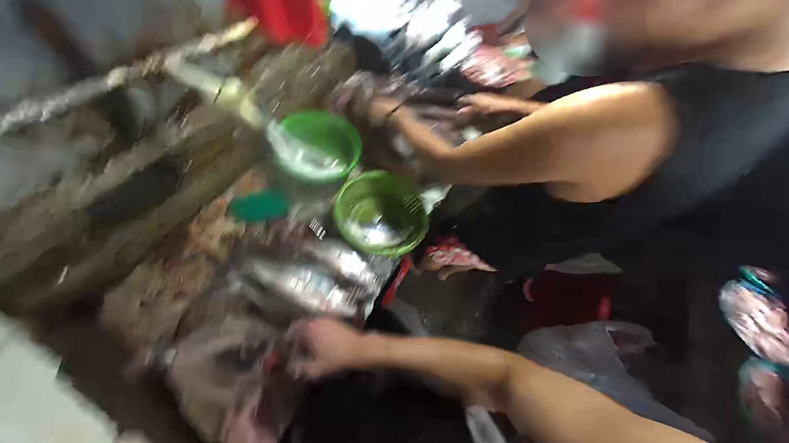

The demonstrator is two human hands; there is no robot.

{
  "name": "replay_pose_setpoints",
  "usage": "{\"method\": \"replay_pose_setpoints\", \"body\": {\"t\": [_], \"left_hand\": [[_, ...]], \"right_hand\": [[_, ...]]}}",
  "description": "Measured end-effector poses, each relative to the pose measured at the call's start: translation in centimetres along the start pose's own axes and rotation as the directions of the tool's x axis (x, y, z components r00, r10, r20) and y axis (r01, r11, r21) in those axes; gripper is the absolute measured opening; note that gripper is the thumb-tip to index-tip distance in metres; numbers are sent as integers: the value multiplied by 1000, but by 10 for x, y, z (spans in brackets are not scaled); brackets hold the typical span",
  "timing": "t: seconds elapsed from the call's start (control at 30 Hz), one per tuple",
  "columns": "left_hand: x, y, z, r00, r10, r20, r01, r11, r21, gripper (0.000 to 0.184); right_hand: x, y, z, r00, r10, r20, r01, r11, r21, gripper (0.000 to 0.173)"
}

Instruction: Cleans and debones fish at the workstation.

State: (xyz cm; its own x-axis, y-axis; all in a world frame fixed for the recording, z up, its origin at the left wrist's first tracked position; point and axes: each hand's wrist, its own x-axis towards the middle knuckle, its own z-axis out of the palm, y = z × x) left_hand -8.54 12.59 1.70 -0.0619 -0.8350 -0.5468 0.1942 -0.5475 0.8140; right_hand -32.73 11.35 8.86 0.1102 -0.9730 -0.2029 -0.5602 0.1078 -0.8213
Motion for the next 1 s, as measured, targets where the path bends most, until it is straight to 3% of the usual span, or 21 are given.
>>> {"method": "replay_pose_setpoints", "body": {"t": [0.1, 0.13, 0.27, 0.43, 0.5, 0.57, 0.63, 0.7, 0.77, 0.83, 0.93, 1.0], "left_hand": [[11, 22, 13, 958, -166, -235, 113, 968, -226, 34], [20, 21, 10, 950, -183, -252, 103, 948, -302, 33], [22, -1, -5, 987, -83, -137, 40, 956, -289, 35], [20, -14, -10, 993, -33, -116, -4, 952, -306, 34], [26, -17, -10, 988, -29, -150, -33, 919, -393, 29], [28, -16, -11, 988, -27, -153, -39, 911, -412, 26], [27, -15, -12, 988, -31, -148, -34, 908, -418, 27], [25, -16, -12, 988, -31, -153, -35, 912, -409, 30], [19, -16, -12, 992, -16, -127, -28, 941, -336, 43], [20, -15, -13, 994, 2, -110, -30, 967, -254, 51], [27, -18, -9, 988, -33, -151, -11, 959, -285, 44], [24, -12, -3, 986, -48, -161, 22, 987, -159, 40]], "right_hand": [[1, 6, -10, 986, -37, 164, -5, 969, 248, 32], [1, 9, -10, 972, -31, 232, -38, 957, 288, 30], [-16, 21, -12, 925, 52, 377, -188, 923, 334, 26], [-21, 24, -15, 866, 59, 496, -261, 900, 349, 28], [-19, 24, -12, 866, 48, 497, -263, 890, 372, 26], [-19, 22, -8, 914, 27, 405, -172, 929, 328, 28], [-20, 21, 0, 981, 3, 196, -21, 996, 92, 39], [-16, 25, 3, 987, 92, 130, -82, 993, -80, 37], [-15, 21, 2, 972, 152, 177, -149, 988, -32, 30], [-8, 14, -2, 959, 122, 255, -157, 980, 124, 27], [-12, 10, -3, 938, 114, 328, -202, 947, 249, 25], [-12, 15, -5, 927, 131, 352, -232, 937, 263, 24]]}}
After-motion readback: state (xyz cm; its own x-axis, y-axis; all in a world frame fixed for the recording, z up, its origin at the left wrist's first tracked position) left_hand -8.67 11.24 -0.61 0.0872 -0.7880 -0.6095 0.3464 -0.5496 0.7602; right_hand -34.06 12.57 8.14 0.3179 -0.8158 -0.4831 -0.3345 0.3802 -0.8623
